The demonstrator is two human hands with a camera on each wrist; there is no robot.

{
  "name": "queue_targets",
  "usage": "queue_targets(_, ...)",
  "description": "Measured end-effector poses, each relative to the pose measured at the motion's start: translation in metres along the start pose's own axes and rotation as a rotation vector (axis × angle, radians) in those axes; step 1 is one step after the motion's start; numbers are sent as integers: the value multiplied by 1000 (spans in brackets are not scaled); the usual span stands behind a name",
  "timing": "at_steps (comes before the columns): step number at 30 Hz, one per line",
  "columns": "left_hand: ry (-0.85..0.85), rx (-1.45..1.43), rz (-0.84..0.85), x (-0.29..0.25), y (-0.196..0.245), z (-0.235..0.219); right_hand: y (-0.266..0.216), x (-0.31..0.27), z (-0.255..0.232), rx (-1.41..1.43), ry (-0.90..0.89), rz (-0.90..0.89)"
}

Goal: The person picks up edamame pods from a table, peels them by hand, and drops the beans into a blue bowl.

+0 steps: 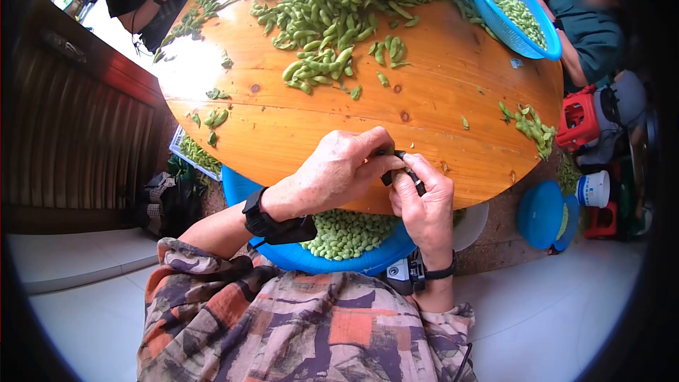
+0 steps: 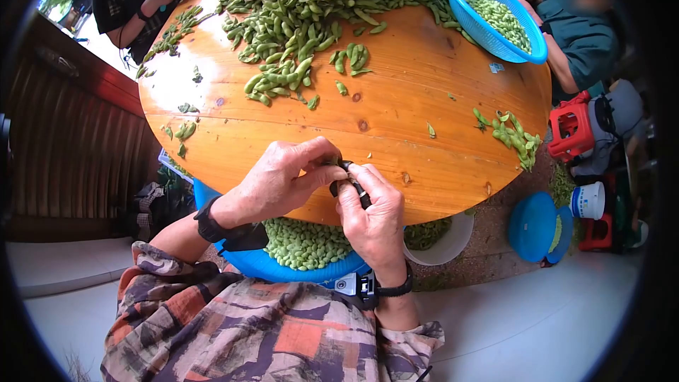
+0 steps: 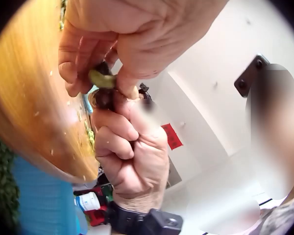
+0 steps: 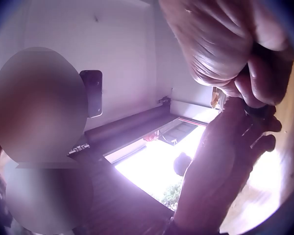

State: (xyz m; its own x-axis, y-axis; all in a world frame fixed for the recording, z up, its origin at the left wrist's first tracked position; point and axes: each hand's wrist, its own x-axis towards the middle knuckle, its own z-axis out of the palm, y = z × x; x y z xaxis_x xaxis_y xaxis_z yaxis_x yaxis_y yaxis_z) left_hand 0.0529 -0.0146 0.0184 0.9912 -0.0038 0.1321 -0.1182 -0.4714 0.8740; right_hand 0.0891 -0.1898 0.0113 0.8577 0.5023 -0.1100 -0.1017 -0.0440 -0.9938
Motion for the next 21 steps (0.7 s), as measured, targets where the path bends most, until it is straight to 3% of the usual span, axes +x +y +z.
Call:
queue_targets(3,-34,102,72,-2,-4,-3,0,0,-2,13,4,63)
queue_targets(5,-60,-199,-104,-4,-10,-1,10,1,2,-140,73,-88)
queue_targets(6,-58,-199,-104,-5,-12,2,10,2,5,-141,72,-90)
queue_targets(8,10,-673,-311,-8,-13,11,9,3,17,-463,205,-368)
queue_targets(12,217,-889,-253,-15,-5,27,10,3,35,-570,290,-535)
queue_targets(15,245,-646,-182,-17,-6,34,10,1,37,-637,319,-585)
queue_targets(16,215,-905,-266,-16,-6,33,11,1,37,-651,324,-604)
queue_targets(20,306,-851,-267,-12,-7,48,13,0,35,-679,357,-645)
queue_targets(21,288,-977,-289,-12,-6,49,14,-2,35,-683,358,-644)
